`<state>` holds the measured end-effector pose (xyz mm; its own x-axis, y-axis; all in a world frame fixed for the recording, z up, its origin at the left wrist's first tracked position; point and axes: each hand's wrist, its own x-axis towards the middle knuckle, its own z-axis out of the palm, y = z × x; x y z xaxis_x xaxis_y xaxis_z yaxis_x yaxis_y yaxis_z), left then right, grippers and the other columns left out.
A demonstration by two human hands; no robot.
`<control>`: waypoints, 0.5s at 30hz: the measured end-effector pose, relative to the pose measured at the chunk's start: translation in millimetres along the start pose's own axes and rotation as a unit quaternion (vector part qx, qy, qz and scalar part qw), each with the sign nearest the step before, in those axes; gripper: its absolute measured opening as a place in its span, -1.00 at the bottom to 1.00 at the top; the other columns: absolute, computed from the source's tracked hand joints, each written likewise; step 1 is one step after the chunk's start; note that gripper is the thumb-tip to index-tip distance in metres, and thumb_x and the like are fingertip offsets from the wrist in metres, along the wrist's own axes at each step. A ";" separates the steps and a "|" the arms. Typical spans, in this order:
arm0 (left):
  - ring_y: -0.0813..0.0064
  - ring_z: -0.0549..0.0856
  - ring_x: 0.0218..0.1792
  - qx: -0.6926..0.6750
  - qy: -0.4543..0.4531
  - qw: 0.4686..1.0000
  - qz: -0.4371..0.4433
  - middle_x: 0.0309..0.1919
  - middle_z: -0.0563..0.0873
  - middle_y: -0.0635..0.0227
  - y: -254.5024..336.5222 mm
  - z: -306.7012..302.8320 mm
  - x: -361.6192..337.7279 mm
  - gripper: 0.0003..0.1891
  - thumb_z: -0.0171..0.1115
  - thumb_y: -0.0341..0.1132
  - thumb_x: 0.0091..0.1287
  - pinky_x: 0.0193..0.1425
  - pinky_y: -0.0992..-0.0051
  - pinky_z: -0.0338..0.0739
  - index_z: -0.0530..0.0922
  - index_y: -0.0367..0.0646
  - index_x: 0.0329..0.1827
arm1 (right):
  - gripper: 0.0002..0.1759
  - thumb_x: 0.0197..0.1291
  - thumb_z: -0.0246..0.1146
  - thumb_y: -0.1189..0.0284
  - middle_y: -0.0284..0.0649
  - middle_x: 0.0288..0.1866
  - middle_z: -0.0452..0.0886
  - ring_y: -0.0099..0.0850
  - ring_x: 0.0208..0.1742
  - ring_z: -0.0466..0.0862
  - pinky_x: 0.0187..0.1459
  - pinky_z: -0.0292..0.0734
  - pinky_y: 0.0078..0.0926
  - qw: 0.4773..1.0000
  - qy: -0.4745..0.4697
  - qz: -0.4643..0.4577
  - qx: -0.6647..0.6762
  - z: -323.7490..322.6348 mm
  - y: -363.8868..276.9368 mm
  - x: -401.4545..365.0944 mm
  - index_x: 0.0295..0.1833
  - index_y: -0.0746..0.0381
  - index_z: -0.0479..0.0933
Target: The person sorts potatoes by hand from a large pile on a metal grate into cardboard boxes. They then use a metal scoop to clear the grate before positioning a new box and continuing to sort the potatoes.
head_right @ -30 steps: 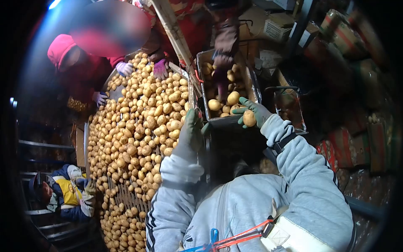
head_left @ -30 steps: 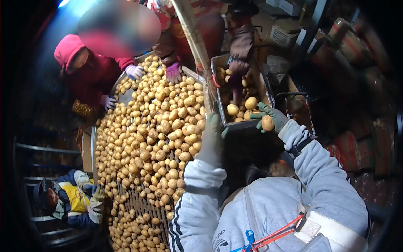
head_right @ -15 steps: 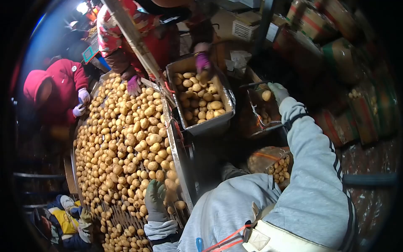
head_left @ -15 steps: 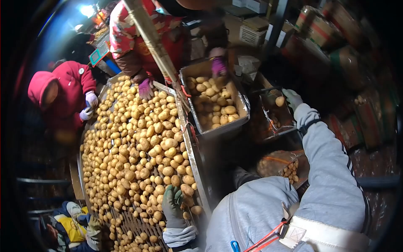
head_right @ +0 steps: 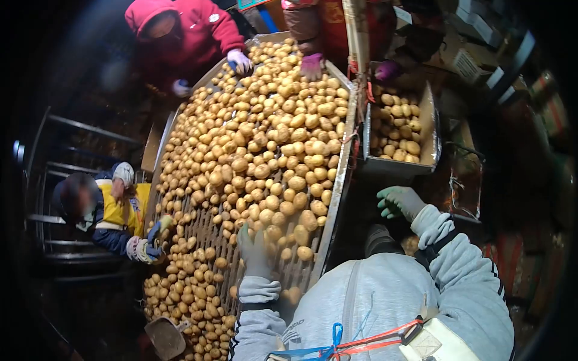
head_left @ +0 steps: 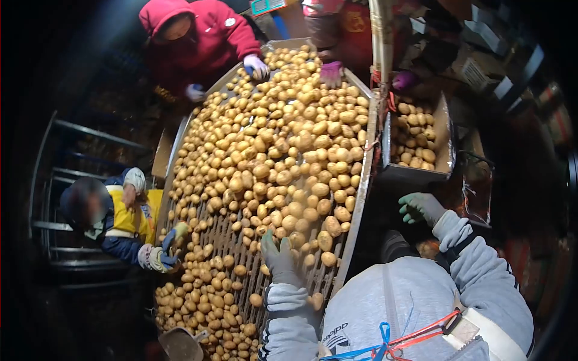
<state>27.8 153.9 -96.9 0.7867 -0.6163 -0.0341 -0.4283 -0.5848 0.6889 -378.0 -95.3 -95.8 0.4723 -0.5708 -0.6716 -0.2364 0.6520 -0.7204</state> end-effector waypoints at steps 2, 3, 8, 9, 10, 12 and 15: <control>-0.07 0.29 0.58 0.066 0.025 0.992 -0.104 0.57 0.32 -0.10 -12.5 -1.0 -4.5 -0.23 0.39 -0.19 0.34 0.64 0.15 0.22 0.33 -0.15 0.61 | -0.66 0.45 0.17 0.35 -0.15 -0.11 0.76 -0.30 -0.27 0.79 -0.20 0.75 -0.35 0.999 -0.028 0.035 -0.019 17.3 3.6 17.2 0.19 0.26 0.64; -0.09 0.27 0.59 0.089 0.025 0.990 -0.110 0.58 0.29 -0.12 -17.4 3.9 -3.9 -0.22 0.38 -0.15 0.35 0.64 0.13 0.22 0.31 -0.13 0.63 | -0.65 0.41 0.14 0.40 -0.14 -0.12 0.76 -0.29 -0.29 0.79 -0.22 0.76 -0.36 0.998 -0.052 0.040 -0.020 22.0 3.5 24.3 0.20 0.28 0.64; -0.18 0.17 0.62 0.055 0.014 0.981 -0.187 0.65 0.10 -0.21 35.6 33.3 19.6 -0.22 0.28 -0.09 0.40 0.64 0.07 0.22 0.26 -0.05 0.67 | -0.64 0.38 0.15 0.41 -0.13 -0.12 0.76 -0.32 -0.30 0.78 -0.23 0.74 -0.40 0.993 -0.087 0.065 -0.036 32.7 -10.6 46.4 0.18 0.32 0.66; -0.18 0.15 0.64 0.060 0.014 0.977 -0.203 0.67 0.03 -0.19 41.5 40.8 29.7 -0.25 0.27 -0.15 0.42 0.62 0.08 0.27 0.27 -0.06 0.67 | -0.64 0.38 0.16 0.41 -0.13 -0.12 0.76 -0.33 -0.30 0.78 -0.23 0.74 -0.40 0.993 -0.085 0.067 -0.038 31.4 -15.0 49.7 0.18 0.32 0.67; -0.17 0.19 0.62 0.002 0.018 0.983 -0.184 0.68 -0.01 -0.17 24.7 53.5 37.0 -0.27 0.25 -0.18 0.43 0.58 0.10 0.35 0.29 -0.06 0.66 | -0.65 0.40 0.19 0.36 -0.14 -0.14 0.77 -0.35 -0.31 0.77 -0.24 0.73 -0.39 0.993 -0.092 0.072 -0.037 29.2 -15.1 56.9 0.15 0.29 0.68; -0.15 0.24 0.61 -0.033 0.026 0.978 -0.203 0.70 -0.08 -0.14 32.5 63.3 47.2 -0.28 0.25 -0.20 0.43 0.54 0.11 0.43 0.30 -0.05 0.66 | -0.66 0.42 0.22 0.31 -0.17 -0.16 0.77 -0.35 -0.31 0.77 -0.25 0.73 -0.41 0.991 -0.090 0.085 -0.047 28.5 -16.0 69.9 0.13 0.27 0.70; -0.11 0.24 0.62 0.054 -0.007 0.984 -0.172 0.72 -0.14 -0.09 44.5 68.3 57.1 -0.21 0.38 -0.18 0.36 0.50 0.15 0.50 0.30 -0.04 0.66 | -0.68 0.44 0.25 0.25 -0.20 -0.17 0.77 -0.37 -0.34 0.77 -0.28 0.74 -0.44 0.988 -0.107 0.098 -0.048 28.9 -13.7 96.5 0.09 0.23 0.72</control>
<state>23.3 56.7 -117.6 0.8872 -0.3798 -0.2619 -0.1843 -0.8122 0.5535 -304.7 -145.0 -145.7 0.5754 -0.3133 -0.7555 -0.4163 0.6828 -0.6003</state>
